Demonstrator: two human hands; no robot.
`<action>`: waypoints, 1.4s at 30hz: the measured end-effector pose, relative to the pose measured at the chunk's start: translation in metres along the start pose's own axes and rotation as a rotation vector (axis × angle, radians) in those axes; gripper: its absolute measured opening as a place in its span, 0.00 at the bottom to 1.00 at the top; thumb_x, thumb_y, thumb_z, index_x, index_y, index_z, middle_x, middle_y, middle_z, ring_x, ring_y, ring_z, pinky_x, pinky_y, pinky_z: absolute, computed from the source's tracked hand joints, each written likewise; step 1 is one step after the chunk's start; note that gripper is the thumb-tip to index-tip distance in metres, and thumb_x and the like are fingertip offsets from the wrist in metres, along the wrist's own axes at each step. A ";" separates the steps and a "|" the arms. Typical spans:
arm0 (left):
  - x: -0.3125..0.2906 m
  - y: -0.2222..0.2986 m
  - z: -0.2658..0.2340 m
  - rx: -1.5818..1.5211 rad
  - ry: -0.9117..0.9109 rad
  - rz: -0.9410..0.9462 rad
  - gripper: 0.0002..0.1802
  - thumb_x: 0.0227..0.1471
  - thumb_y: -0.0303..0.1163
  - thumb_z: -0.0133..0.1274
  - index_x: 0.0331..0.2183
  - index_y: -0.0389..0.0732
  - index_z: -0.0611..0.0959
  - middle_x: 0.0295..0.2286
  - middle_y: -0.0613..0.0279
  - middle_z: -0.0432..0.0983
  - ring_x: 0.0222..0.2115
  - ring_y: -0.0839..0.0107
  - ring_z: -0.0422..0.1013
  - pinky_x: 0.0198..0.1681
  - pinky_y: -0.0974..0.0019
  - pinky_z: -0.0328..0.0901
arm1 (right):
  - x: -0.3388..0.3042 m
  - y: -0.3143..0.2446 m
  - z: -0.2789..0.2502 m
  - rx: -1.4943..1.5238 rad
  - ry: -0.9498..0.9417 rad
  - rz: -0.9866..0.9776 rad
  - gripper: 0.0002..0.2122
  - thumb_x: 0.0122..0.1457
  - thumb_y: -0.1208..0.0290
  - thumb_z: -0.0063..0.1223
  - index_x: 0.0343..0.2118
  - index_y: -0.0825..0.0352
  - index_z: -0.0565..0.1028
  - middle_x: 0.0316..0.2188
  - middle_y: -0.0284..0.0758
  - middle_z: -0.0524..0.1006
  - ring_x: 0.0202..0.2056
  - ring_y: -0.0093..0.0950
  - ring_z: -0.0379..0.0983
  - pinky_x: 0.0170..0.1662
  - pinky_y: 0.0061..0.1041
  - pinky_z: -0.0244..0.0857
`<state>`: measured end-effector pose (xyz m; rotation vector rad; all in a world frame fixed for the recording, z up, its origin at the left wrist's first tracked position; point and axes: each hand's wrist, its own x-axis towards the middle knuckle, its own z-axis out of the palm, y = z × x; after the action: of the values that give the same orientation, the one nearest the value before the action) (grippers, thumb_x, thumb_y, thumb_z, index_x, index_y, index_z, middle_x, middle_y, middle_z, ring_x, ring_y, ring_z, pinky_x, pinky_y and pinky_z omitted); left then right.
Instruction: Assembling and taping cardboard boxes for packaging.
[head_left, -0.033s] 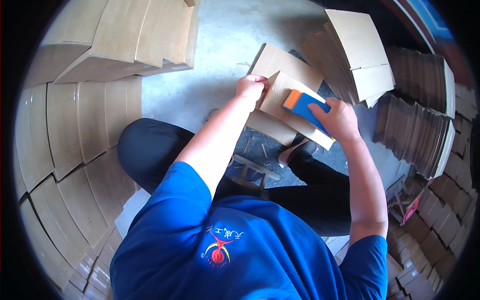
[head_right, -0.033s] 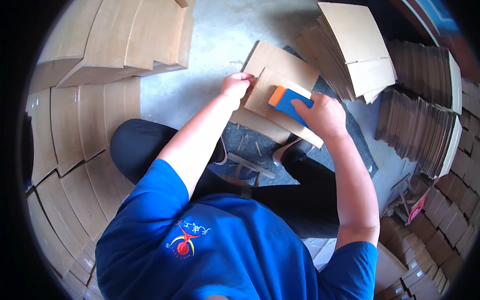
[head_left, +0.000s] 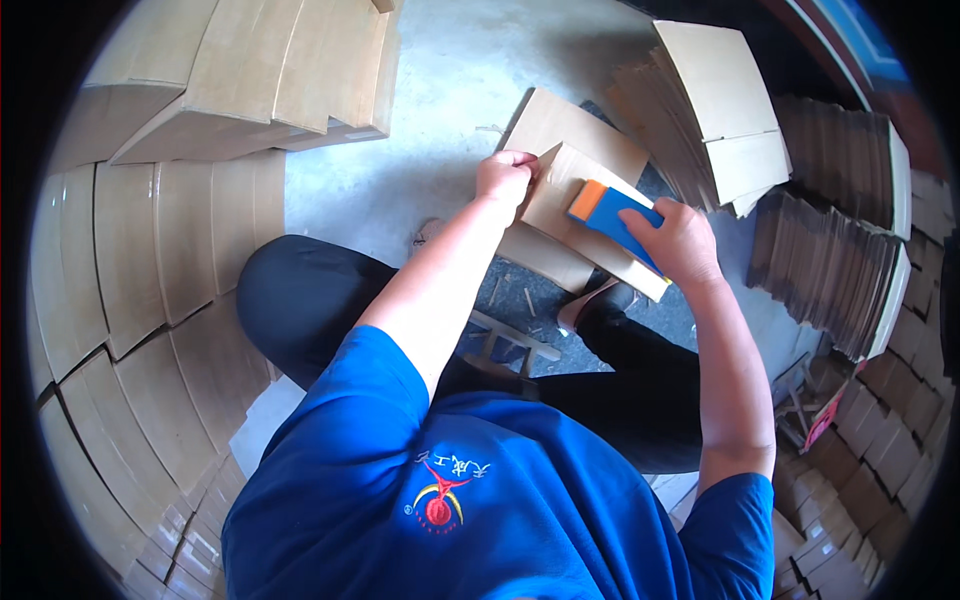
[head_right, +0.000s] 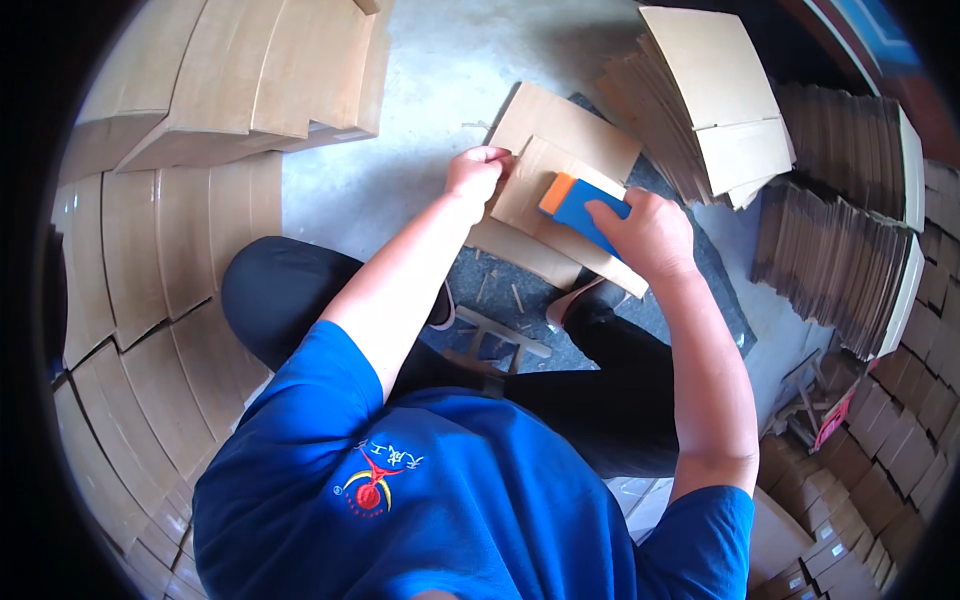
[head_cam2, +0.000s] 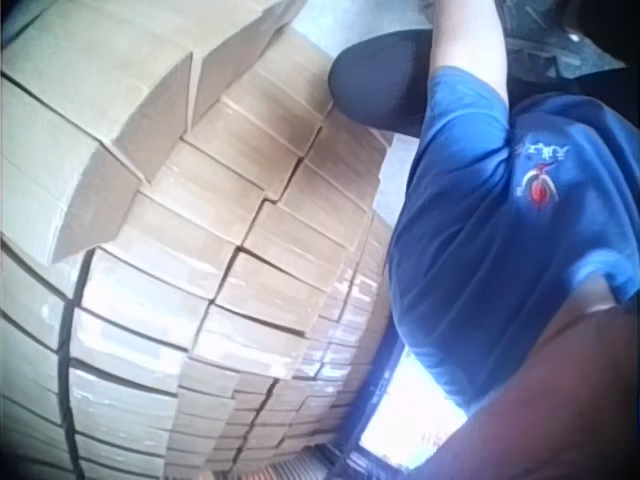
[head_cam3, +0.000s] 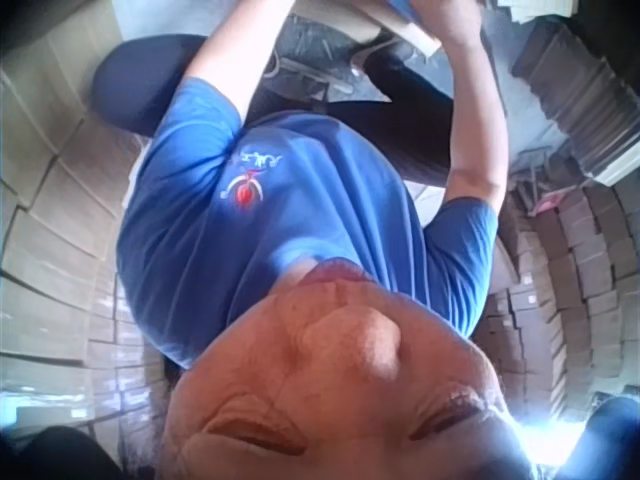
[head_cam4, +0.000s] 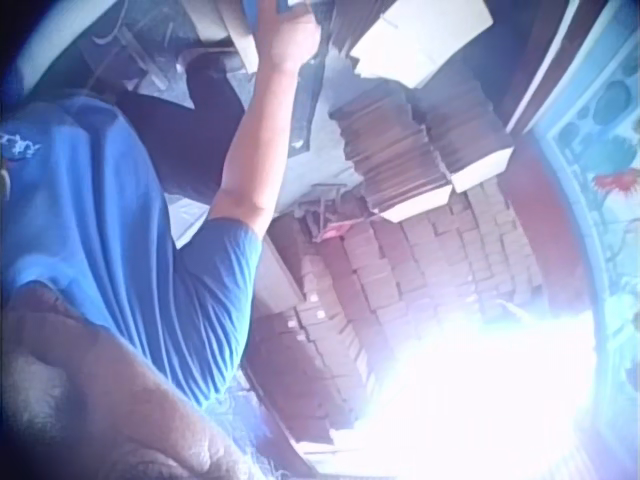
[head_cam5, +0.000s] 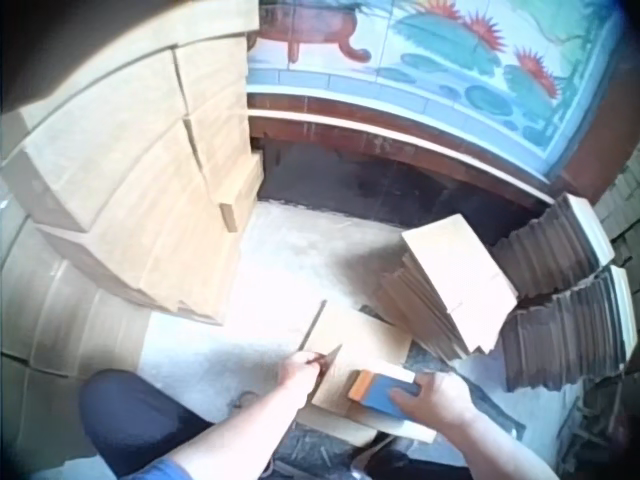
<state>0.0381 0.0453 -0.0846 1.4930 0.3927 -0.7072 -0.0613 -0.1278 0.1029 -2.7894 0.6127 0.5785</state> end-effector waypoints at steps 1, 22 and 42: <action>-0.001 -0.004 0.006 0.005 0.015 0.030 0.09 0.54 0.26 0.57 0.39 0.36 0.85 0.29 0.64 0.81 0.28 0.76 0.74 0.32 0.72 0.68 | -0.002 0.005 0.001 0.015 0.002 0.026 0.23 0.53 0.46 0.57 0.29 0.67 0.80 0.24 0.44 0.80 0.30 0.41 0.79 0.39 0.36 0.73; -0.034 0.011 -0.001 0.765 -0.221 -0.012 0.41 0.62 0.61 0.27 0.58 0.36 0.68 0.53 0.39 0.68 0.57 0.44 0.62 0.61 0.53 0.56 | -0.003 0.010 0.006 0.037 -0.017 -0.033 0.26 0.52 0.43 0.54 0.29 0.69 0.81 0.27 0.46 0.80 0.33 0.40 0.79 0.41 0.36 0.73; -0.033 0.018 0.022 0.529 -0.106 0.087 0.36 0.63 0.57 0.38 0.56 0.35 0.72 0.53 0.49 0.72 0.55 0.61 0.66 0.57 0.62 0.59 | -0.053 0.192 0.005 0.245 -0.052 -0.118 0.24 0.56 0.46 0.56 0.26 0.69 0.77 0.21 0.43 0.76 0.25 0.36 0.76 0.35 0.34 0.71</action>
<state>0.0207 0.0288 -0.0481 1.9443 0.0547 -0.8573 -0.1923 -0.2776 0.0953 -2.5522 0.4702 0.5121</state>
